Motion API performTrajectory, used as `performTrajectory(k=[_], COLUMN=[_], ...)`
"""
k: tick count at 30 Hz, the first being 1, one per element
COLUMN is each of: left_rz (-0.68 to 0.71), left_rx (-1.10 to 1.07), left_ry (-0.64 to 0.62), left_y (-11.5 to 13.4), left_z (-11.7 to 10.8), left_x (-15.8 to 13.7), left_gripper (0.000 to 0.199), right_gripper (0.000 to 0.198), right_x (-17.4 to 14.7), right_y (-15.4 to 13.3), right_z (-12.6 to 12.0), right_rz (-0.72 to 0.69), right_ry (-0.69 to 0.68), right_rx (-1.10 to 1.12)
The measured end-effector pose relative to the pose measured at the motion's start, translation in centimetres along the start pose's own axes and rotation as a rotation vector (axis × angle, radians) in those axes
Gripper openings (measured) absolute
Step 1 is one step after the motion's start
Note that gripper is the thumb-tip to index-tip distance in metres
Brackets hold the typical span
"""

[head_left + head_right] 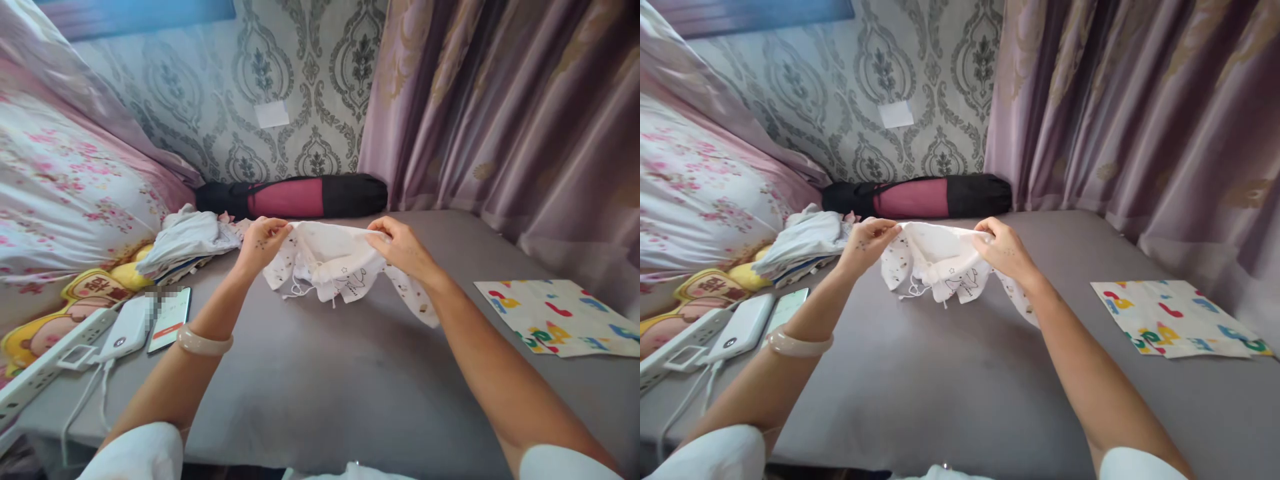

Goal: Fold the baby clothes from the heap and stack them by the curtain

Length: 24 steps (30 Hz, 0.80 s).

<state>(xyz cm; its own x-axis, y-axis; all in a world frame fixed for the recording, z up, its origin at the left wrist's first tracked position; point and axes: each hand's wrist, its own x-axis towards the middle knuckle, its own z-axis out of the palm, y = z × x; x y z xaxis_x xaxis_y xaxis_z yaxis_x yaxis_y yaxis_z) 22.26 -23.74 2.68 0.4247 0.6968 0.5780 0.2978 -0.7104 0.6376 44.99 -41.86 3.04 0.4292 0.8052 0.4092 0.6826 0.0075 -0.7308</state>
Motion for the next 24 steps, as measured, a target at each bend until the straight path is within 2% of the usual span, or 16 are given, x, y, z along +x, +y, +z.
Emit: performTrajectory(k=[3, 7, 11, 14, 16, 19, 22, 24], left_rz=[-0.021, -0.144, -0.167, -0.13, -0.095, -0.072, -0.102, -0.122], left_rx=[-0.035, -0.264, -0.333, -0.334, -0.354, -0.404, -0.431, -0.434], left_ry=[-0.043, -0.185, -0.16, -0.164, -0.218, -0.274, -0.261, -0.249], left_y=[-0.9, -1.2, -0.7, 0.2, 0.8, 1.9, 2.7, 3.1], left_z=[0.6, 1.8, 2.7, 2.3, 1.6, 0.4, -0.4, -0.6], left_x=[-1.0, -2.2, -2.7, -2.8, -2.7, -2.5, -2.6, -2.8], left_gripper=[0.023, 0.029, 0.027, 0.027, 0.027, 0.028, 0.025, 0.024], right_gripper=[0.03, 0.024, 0.024, 0.026, 0.028, 0.033, 0.038, 0.041], right_x=[-0.4, -0.7, -0.8, -0.8, -0.9, -1.5, -2.3, -2.8], right_y=[0.0, 0.6, 1.2, 1.3, 1.2, 0.5, -0.8, -1.7], right_z=[-0.4, -0.1, 0.2, -0.1, -0.6, -1.5, -2.6, -3.2], right_rz=[-0.105, -0.187, -0.234, -0.245, -0.23, -0.132, -0.037, -0.029], right_ry=[-0.056, -0.005, 0.044, 0.052, 0.058, 0.004, -0.114, -0.171], right_rx=[-0.06, -0.125, -0.206, -0.263, -0.217, 0.004, 0.184, 0.196])
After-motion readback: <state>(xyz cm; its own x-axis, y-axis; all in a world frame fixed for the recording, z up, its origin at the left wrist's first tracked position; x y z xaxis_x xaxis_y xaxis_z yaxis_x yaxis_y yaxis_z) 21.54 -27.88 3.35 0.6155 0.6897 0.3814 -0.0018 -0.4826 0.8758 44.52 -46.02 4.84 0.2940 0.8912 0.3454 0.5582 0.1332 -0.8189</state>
